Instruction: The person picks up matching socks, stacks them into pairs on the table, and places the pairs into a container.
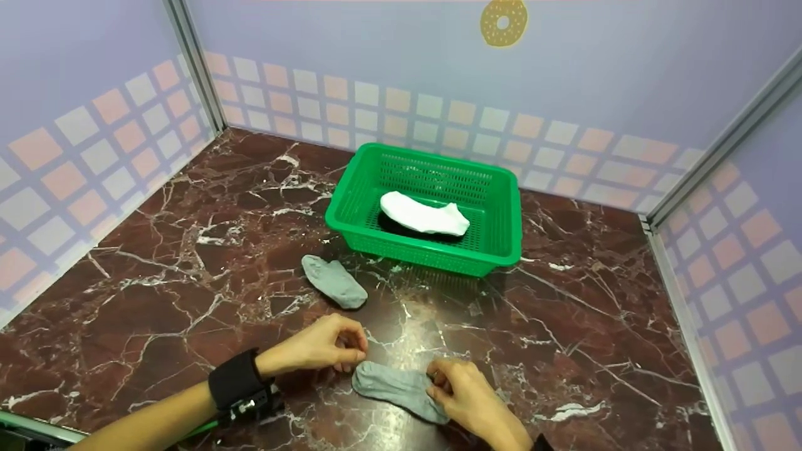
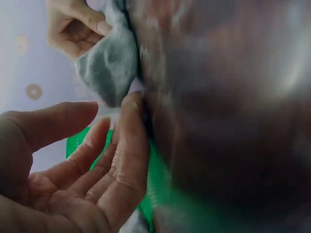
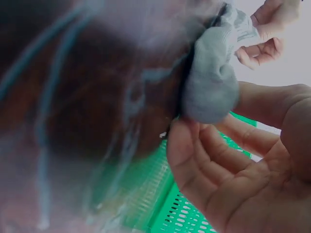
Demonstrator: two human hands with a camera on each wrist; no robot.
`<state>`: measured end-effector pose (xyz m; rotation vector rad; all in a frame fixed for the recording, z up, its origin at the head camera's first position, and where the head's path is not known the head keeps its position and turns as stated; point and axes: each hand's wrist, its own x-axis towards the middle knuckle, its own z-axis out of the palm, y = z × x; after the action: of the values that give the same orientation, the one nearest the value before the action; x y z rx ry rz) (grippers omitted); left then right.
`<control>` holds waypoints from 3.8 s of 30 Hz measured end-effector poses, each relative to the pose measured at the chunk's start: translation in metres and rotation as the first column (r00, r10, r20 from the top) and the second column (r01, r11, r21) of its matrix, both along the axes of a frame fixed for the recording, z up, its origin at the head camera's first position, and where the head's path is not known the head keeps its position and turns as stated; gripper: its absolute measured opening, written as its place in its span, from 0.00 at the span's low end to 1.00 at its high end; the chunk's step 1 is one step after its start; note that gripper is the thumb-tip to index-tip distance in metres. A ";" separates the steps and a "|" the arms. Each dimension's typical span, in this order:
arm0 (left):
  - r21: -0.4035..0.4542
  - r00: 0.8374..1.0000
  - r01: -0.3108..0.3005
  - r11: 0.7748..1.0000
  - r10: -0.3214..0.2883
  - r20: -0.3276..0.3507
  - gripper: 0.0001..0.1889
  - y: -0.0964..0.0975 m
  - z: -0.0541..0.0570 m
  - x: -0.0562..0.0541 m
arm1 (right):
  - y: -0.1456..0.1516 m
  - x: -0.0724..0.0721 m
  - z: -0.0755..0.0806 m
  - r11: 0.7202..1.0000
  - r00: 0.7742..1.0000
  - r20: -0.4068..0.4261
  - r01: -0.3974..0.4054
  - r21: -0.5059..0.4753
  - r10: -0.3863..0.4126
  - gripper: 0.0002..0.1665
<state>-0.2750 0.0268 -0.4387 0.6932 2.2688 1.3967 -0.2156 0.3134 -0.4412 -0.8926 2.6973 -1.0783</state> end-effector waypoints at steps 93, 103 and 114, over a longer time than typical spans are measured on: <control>0.409 0.942 -0.153 0.900 0.007 0.337 0.12 0.004 -0.001 0.031 | -0.006 0.006 0.002 0.988 0.987 -0.133 0.076 -0.138 -0.094 0.04; 0.187 0.984 -0.117 0.975 0.088 0.157 0.03 0.005 -0.008 0.021 | -0.015 0.011 0.003 0.969 0.976 -0.096 0.208 0.135 -0.196 0.15; -0.129 0.995 -0.048 0.991 0.035 -0.096 0.23 0.012 0.001 0.022 | -0.004 0.020 0.017 0.954 0.975 -0.025 0.221 0.201 -0.221 0.28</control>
<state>-0.2533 0.0386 -0.4374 0.6853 2.4353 1.2442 -0.1953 0.3094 -0.4243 -0.5700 2.8961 -0.8133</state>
